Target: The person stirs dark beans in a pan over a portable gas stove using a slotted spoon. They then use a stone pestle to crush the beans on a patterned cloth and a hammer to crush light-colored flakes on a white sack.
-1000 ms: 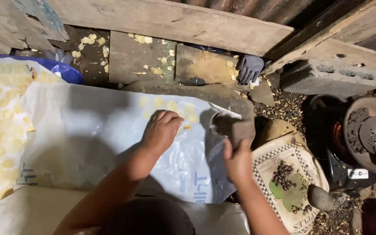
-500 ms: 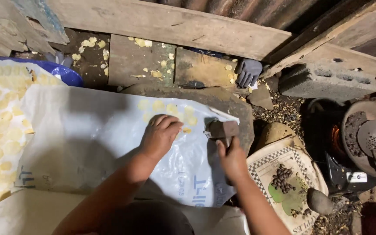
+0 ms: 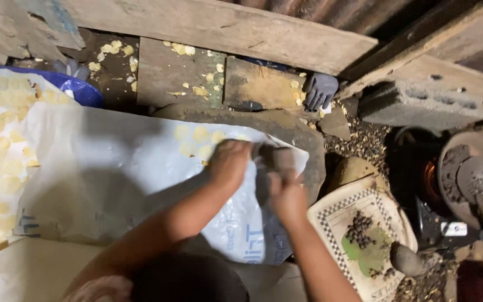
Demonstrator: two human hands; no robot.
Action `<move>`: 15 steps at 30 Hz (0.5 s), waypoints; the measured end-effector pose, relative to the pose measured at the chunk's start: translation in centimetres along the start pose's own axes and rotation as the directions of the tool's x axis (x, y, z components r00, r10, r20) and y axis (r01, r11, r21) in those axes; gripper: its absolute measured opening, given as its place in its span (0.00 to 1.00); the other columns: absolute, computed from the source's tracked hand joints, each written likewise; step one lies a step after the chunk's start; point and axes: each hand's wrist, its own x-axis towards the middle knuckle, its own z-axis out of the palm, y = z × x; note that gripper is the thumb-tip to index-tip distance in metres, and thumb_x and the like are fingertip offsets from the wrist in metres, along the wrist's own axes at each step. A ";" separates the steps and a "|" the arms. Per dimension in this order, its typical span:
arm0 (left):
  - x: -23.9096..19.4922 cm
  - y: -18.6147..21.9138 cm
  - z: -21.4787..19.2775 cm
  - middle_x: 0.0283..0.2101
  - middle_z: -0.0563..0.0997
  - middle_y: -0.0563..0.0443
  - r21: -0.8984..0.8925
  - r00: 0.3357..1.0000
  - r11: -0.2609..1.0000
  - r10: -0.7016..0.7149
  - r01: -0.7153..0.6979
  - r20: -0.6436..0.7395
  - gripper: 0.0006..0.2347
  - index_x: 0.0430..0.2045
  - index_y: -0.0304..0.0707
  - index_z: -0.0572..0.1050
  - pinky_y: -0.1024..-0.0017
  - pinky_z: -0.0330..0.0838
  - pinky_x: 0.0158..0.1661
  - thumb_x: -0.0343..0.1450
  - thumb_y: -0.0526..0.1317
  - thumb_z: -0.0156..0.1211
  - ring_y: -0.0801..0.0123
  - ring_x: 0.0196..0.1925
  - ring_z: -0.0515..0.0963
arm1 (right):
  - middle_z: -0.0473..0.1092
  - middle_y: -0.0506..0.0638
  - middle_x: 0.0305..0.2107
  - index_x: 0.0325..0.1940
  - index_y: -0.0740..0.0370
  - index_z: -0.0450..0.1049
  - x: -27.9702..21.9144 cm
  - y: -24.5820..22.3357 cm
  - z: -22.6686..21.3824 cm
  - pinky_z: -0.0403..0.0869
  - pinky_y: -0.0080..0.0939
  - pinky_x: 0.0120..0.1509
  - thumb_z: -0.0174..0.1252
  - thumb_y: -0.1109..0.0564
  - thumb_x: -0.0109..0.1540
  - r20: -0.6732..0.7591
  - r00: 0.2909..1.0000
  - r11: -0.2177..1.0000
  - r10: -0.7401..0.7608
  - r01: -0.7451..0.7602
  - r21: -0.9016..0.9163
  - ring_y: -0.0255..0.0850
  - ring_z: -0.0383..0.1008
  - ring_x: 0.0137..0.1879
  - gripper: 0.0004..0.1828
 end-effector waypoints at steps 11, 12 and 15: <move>-5.8 -3.0 -4.8 0.43 0.77 0.53 -0.216 0.941 0.976 -0.075 0.002 -0.331 0.08 0.40 0.43 0.81 0.60 0.67 0.54 0.69 0.39 0.66 0.56 0.50 0.75 | 0.74 0.68 0.20 0.43 0.70 0.65 3.0 -6.9 -5.0 0.75 0.57 0.33 0.57 0.42 0.64 0.216 0.935 0.960 0.281 -0.277 -0.048 0.62 0.79 0.27 0.25; -6.0 -2.9 -4.7 0.43 0.77 0.53 -0.217 0.944 0.976 -0.077 0.005 -0.322 0.08 0.40 0.43 0.81 0.60 0.67 0.54 0.69 0.39 0.66 0.56 0.50 0.75 | 0.74 0.68 0.20 0.43 0.70 0.65 1.6 -5.7 -3.1 0.75 0.57 0.33 0.57 0.42 0.64 0.221 0.932 0.958 0.288 -0.284 -0.048 0.62 0.79 0.27 0.25; -5.4 -2.6 -4.7 0.42 0.77 0.53 -0.201 0.935 0.979 -0.050 -0.023 -0.352 0.07 0.37 0.45 0.80 0.59 0.66 0.53 0.68 0.39 0.67 0.56 0.50 0.75 | 0.73 0.71 0.23 0.50 0.72 0.63 0.2 -2.7 0.7 0.74 0.62 0.36 0.58 0.42 0.64 0.164 0.962 0.970 0.220 -0.198 -0.138 0.69 0.76 0.31 0.28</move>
